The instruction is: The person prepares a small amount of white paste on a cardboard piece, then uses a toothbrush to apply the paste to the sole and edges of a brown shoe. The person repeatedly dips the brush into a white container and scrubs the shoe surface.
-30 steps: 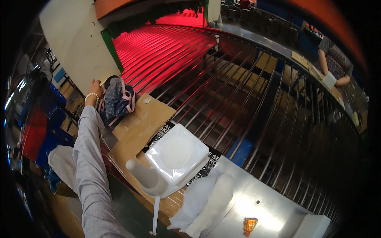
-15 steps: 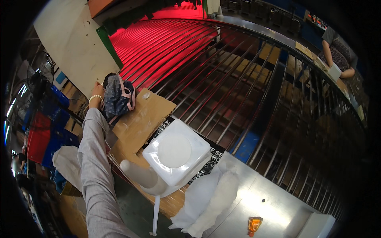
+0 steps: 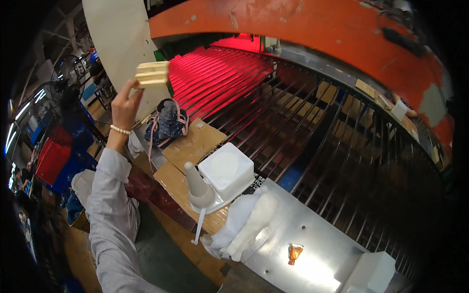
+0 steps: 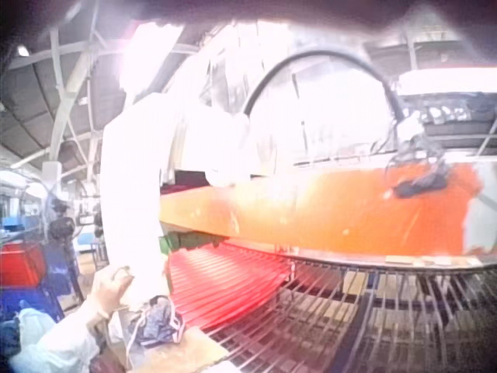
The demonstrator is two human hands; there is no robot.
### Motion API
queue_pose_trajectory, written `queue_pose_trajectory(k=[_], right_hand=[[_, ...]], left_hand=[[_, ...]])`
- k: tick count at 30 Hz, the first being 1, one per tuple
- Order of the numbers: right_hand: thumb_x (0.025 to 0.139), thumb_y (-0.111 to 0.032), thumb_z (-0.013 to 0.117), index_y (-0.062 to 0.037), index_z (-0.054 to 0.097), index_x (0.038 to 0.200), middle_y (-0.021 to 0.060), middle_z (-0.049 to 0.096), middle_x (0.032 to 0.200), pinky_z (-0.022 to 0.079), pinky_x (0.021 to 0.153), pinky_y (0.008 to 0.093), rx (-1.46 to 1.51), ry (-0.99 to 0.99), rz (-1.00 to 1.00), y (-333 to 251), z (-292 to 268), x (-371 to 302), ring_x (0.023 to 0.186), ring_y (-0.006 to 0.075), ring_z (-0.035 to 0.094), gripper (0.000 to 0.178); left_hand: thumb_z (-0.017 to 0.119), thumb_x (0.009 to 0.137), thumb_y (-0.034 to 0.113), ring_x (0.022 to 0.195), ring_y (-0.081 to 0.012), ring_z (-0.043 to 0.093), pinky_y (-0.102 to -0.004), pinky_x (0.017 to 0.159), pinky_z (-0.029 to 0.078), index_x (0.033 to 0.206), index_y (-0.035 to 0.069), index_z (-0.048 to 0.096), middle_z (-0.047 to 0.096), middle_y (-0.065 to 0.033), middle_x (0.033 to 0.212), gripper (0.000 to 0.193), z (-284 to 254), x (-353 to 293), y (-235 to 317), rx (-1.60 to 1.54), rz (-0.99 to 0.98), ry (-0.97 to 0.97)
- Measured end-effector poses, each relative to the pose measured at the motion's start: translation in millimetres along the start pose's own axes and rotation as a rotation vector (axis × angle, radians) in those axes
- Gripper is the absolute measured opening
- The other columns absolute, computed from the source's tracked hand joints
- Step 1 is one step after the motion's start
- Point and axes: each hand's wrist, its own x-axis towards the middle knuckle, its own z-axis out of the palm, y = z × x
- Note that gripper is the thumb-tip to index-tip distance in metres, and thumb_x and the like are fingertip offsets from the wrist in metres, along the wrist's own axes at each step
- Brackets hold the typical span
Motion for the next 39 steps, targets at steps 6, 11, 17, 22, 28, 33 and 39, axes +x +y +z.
queue_pose_trajectory(k=[6,11,17,22,28,33,39], right_hand=[[0.088,-0.058,0.068,-0.0050,0.061,0.131,0.0150,0.071,0.111,0.053,0.084,0.0516,-0.037,-0.014,-0.028,32,54,-32,0.102,0.0341,0.067,0.068],[0.087,-0.061,0.068,-0.0050,0.061,0.132,0.0153,0.071,0.112,0.053,0.084,0.0531,-0.085,-0.106,-0.085,40,77,-73,0.103,0.0353,0.068,0.072],[0.090,-0.056,0.067,-0.0079,0.071,0.114,0.0227,0.069,0.118,0.054,0.087,0.0535,0.120,-0.189,-0.296,22,-85,-109,0.106,0.0449,0.067,0.053],[0.089,-0.040,0.075,-0.0080,0.071,0.120,0.0256,0.072,0.118,0.060,0.072,0.0487,0.969,-0.062,-1.347,48,-254,-164,0.085,0.0474,0.073,0.044],[0.085,-0.020,0.078,0.0044,0.059,0.133,0.0252,0.070,0.121,0.059,0.081,0.0424,1.081,0.864,-1.220,55,-367,-159,0.093,0.0350,0.074,0.057],[0.091,-0.014,0.074,-0.0003,0.047,0.148,0.0200,0.066,0.131,0.053,0.096,0.0380,1.113,0.681,-0.984,-1,-399,-116,0.111,0.0328,0.070,0.065],[0.091,-0.016,0.075,-0.0026,0.053,0.146,0.0140,0.066,0.134,0.049,0.106,0.0358,1.174,0.447,-0.965,9,-414,-74,0.122,0.0234,0.064,0.062]], left_hand=[[0.082,0.073,-0.005,0.097,-0.0378,0.074,-0.0504,0.095,0.062,0.087,-0.004,0.072,0.071,-0.0172,0.105,0.018,-122,48,132,-0.487,0.268,0.205],[0.083,0.073,-0.010,0.099,-0.0416,0.074,-0.0563,0.089,0.063,0.082,-0.009,0.065,0.069,-0.0199,0.108,0.020,-198,57,254,-0.834,0.262,0.338],[0.086,0.071,-0.007,0.100,-0.0433,0.074,-0.0556,0.091,0.062,0.090,-0.008,0.068,0.068,-0.0183,0.110,0.027,-252,61,364,-1.172,0.253,0.361],[0.085,0.069,-0.004,0.101,-0.0437,0.073,-0.0547,0.091,0.062,0.094,-0.010,0.069,0.070,-0.0197,0.106,0.030,-287,67,411,-1.296,0.325,0.338],[0.076,0.074,-0.003,0.100,-0.0421,0.073,-0.0503,0.094,0.062,0.100,-0.011,0.068,0.070,-0.0300,0.101,0.028,-321,77,416,-1.386,0.466,0.182],[0.070,0.073,-0.004,0.101,-0.0399,0.074,-0.0483,0.095,0.061,0.100,-0.007,0.070,0.072,-0.0251,0.102,0.027,-342,73,429,-1.506,0.406,0.046],[0.082,0.082,0.013,0.117,-0.0343,0.069,-0.0457,0.099,0.058,0.140,0.004,0.051,0.067,-0.0169,0.125,0.066,-353,51,455,-2.251,-0.447,-0.542]])
